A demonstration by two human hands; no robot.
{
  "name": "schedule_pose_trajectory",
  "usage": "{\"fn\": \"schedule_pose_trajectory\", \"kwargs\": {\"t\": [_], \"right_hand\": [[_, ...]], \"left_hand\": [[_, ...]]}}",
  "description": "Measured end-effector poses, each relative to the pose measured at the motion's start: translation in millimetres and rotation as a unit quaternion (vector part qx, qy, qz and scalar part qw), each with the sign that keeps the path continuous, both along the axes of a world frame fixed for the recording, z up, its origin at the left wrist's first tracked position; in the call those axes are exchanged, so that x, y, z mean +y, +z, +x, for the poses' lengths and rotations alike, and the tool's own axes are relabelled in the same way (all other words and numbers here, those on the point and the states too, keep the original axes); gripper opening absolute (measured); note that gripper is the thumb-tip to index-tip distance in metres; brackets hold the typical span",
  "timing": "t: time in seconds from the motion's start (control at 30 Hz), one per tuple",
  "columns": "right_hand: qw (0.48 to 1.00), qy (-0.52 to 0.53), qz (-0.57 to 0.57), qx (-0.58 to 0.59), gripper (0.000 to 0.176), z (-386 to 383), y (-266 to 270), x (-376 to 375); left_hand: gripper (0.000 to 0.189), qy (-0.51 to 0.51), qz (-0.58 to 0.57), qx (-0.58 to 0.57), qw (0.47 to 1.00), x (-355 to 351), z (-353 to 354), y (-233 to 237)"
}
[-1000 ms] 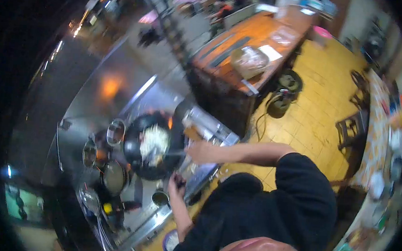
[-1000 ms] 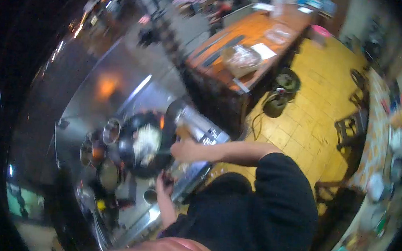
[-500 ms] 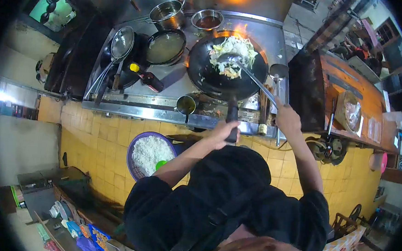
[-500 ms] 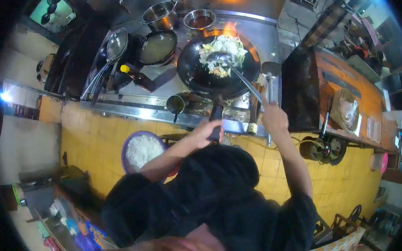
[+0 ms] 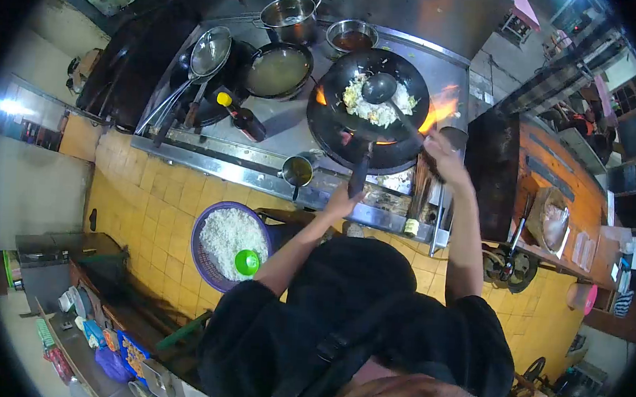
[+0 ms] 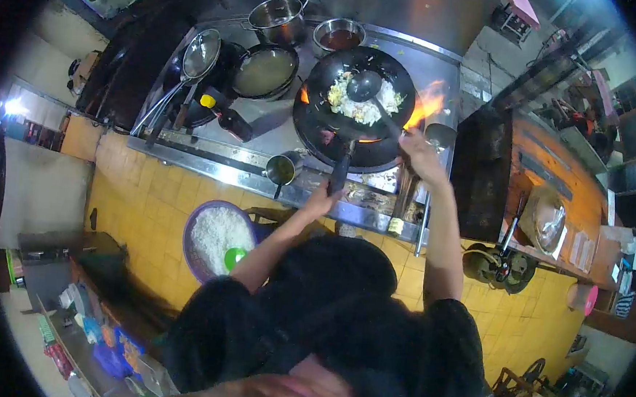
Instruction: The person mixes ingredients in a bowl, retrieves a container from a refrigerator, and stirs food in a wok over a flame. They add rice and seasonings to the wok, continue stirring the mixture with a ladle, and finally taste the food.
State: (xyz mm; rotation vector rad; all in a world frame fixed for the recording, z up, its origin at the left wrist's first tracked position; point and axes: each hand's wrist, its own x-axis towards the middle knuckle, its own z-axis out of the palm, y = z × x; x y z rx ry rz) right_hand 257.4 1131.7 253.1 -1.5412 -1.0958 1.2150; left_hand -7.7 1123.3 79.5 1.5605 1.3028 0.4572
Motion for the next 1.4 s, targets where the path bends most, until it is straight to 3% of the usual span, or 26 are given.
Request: {"fn": "schedule_pose_trajectory", "kwargs": {"t": [0.03, 0.07, 0.1, 0.17, 0.23, 0.3, 0.37, 0.4, 0.43, 0.53, 0.63, 0.7, 0.77, 0.8, 0.83, 0.9, 0.93, 1.03, 1.07, 1.17, 1.23, 1.3, 1.33, 1.4], "right_hand": [[0.989, -0.027, 0.007, 0.145, 0.045, 2.2, 28.3, -1.8], [0.976, 0.003, 0.045, 0.214, 0.039, 7.9, 47.3, 1.4], [0.980, -0.006, 0.138, 0.143, 0.033, 3.7, 48.5, 14.7], [0.941, -0.084, 0.290, -0.153, 0.028, -7.8, 36.6, 56.9], [0.854, -0.172, 0.459, -0.176, 0.032, -24.5, 34.2, 110.4], [0.888, -0.188, 0.420, -0.008, 0.033, -38.7, 65.9, 150.1], [0.870, -0.180, 0.459, 0.005, 0.031, -38.4, 104.9, 161.0], [0.846, -0.171, 0.505, 0.017, 0.030, -39.9, 119.0, 169.3], [0.842, -0.167, 0.512, 0.020, 0.030, -40.2, 115.1, 178.5], [0.840, -0.216, 0.496, -0.044, 0.028, -40.8, 82.4, 177.1], [0.862, -0.164, 0.476, 0.062, 0.025, -56.2, 110.7, 181.3], [0.852, -0.190, 0.482, 0.066, 0.025, -58.0, 107.8, 186.7], [0.863, -0.184, 0.470, -0.039, 0.026, -47.7, 72.3, 202.9], [0.839, -0.202, 0.495, -0.104, 0.027, -49.0, 84.0, 203.6], [0.839, -0.199, 0.496, -0.103, 0.027, -51.2, 91.9, 197.8], [0.865, -0.210, 0.452, 0.058, 0.026, -65.8, 112.4, 177.5], [0.827, -0.238, 0.498, -0.104, 0.026, -54.3, 85.4, 192.7], [0.842, -0.195, 0.493, -0.095, 0.026, -51.6, 92.9, 199.1], [0.856, -0.203, 0.475, -0.022, 0.027, -53.4, 103.2, 197.7], [0.854, -0.255, 0.452, -0.039, 0.026, -57.3, 84.0, 193.9], [0.837, -0.235, 0.490, -0.057, 0.026, -51.6, 84.5, 195.0], [0.840, -0.236, 0.487, -0.035, 0.024, -57.7, 112.4, 186.9], [0.860, -0.219, 0.459, 0.052, 0.024, -55.9, 113.7, 181.8], [0.848, -0.210, 0.487, 0.009, 0.024, -47.9, 83.7, 204.6]], "left_hand": [[0.050, 0.007, -0.012, -0.075, 0.997, -12.7, -13.0, 3.8], [0.050, 0.012, -0.023, -0.148, 0.989, -24.2, -26.9, 9.0], [0.050, 0.013, -0.021, -0.147, 0.989, -33.2, -41.9, -0.1], [0.051, 0.014, -0.094, -0.071, 0.993, -45.2, -66.1, -30.5], [0.048, 0.031, -0.133, -0.076, 0.988, -49.2, -76.5, -1.8], [0.045, 0.049, -0.177, -0.078, 0.980, -61.6, -83.9, 7.1], [0.043, 0.119, -0.194, -0.176, 0.958, -63.9, -91.5, 5.5], [0.040, 0.092, -0.088, -0.129, 0.984, -60.1, -96.4, -8.1], [0.040, 0.094, -0.079, -0.131, 0.984, -57.2, -101.4, -21.1], [0.041, 0.210, -0.138, -0.176, 0.952, -70.1, -102.0, -2.6], [0.038, 0.213, -0.176, -0.209, 0.938, -71.0, -104.8, -10.1], [0.036, 0.204, -0.185, -0.169, 0.946, -65.3, -102.9, -0.4], [0.036, 0.204, -0.139, -0.196, 0.949, -72.3, -106.1, -10.6], [0.037, 0.212, -0.173, -0.182, 0.944, -71.3, -102.4, 19.3], [0.037, 0.214, -0.172, -0.184, 0.944, -71.9, -104.7, 16.2], [0.037, 0.208, -0.164, -0.186, 0.946, -71.1, -108.1, 4.6], [0.037, 0.211, -0.168, -0.186, 0.945, -72.5, -109.7, -3.2], [0.038, 0.234, -0.169, -0.213, 0.933, -84.2, -115.7, -12.2], [0.039, 0.230, -0.174, -0.201, 0.936, -81.8, -115.9, -8.7], [0.040, 0.224, -0.182, -0.198, 0.937, -76.8, -118.0, -3.9], [0.039, 0.224, -0.192, -0.189, 0.937, -76.1, -117.6, -0.8], [0.039, 0.229, -0.182, -0.195, 0.936, -84.1, -120.7, -4.3], [0.039, 0.236, -0.168, -0.206, 0.935, -79.9, -120.0, -7.3], [0.038, 0.248, -0.188, -0.191, 0.931, -75.0, -121.1, 4.9]]}}
